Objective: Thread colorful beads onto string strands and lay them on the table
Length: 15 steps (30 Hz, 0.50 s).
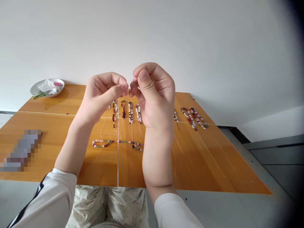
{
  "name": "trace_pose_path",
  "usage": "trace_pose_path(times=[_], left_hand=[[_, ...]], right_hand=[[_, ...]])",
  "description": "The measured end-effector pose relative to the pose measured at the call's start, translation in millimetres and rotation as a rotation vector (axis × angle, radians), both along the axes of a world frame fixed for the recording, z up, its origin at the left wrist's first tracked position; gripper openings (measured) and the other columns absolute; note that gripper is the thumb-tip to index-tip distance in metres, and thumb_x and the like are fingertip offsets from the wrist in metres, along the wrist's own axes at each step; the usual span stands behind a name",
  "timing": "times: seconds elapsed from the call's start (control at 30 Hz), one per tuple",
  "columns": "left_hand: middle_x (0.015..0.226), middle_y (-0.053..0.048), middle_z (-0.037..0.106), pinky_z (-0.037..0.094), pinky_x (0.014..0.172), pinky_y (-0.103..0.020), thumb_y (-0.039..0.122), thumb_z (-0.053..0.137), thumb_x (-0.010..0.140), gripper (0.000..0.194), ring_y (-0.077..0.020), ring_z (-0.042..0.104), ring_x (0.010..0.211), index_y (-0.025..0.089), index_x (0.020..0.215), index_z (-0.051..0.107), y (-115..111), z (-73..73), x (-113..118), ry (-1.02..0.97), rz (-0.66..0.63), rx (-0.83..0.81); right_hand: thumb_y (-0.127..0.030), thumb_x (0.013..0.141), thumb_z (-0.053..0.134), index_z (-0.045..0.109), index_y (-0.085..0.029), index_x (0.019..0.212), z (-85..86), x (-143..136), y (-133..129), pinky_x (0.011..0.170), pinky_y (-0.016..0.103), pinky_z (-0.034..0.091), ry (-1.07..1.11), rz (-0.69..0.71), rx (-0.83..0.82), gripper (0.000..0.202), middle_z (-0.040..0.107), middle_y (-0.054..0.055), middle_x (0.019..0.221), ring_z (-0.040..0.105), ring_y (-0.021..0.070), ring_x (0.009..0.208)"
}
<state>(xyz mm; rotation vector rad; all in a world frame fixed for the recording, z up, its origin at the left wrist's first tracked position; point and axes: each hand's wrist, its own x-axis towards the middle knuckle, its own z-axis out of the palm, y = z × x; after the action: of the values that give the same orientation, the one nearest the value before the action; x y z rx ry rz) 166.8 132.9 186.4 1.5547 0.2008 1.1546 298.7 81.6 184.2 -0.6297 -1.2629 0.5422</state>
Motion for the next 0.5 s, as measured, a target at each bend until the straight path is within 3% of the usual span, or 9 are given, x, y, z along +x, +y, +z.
trace_pose_path(times=[0.27,0.4,0.5], left_hand=[[0.064,-0.001,0.061,0.051,0.062,-0.024,0.027,0.072,0.08,0.016,-0.0109,0.056,0.063,0.021,0.066,0.067,4,10.8,-13,0.012,0.189,0.003],[0.061,-0.001,0.057,0.048,0.06,-0.026,0.024,0.072,0.076,0.014,-0.0111,0.054,0.06,0.02,0.064,0.067,5,14.4,-18,-0.057,0.184,0.002],[0.06,-0.002,0.057,0.045,0.058,-0.025,0.02,0.069,0.075,0.012,-0.0109,0.053,0.06,0.019,0.062,0.068,5,15.7,-20,-0.086,0.148,0.0]], right_hand=[[-0.044,0.091,0.063,0.057,-0.024,0.078,1.5,2,-2,0.058,0.026,0.044,-0.001,-0.048,-0.009,0.025,0.056,-0.001,0.083,0.043,0.0093,0.06],[-0.054,0.09,0.062,0.054,-0.025,0.078,1.8,6,-2,0.058,0.029,0.044,-0.041,-0.086,-0.025,0.032,0.053,0.001,0.08,0.042,0.0122,0.061],[-0.051,0.088,0.066,0.056,-0.025,0.076,2.4,7,-2,0.057,0.03,0.043,-0.012,-0.074,-0.02,0.03,0.053,0.001,0.079,0.043,0.0123,0.06]])
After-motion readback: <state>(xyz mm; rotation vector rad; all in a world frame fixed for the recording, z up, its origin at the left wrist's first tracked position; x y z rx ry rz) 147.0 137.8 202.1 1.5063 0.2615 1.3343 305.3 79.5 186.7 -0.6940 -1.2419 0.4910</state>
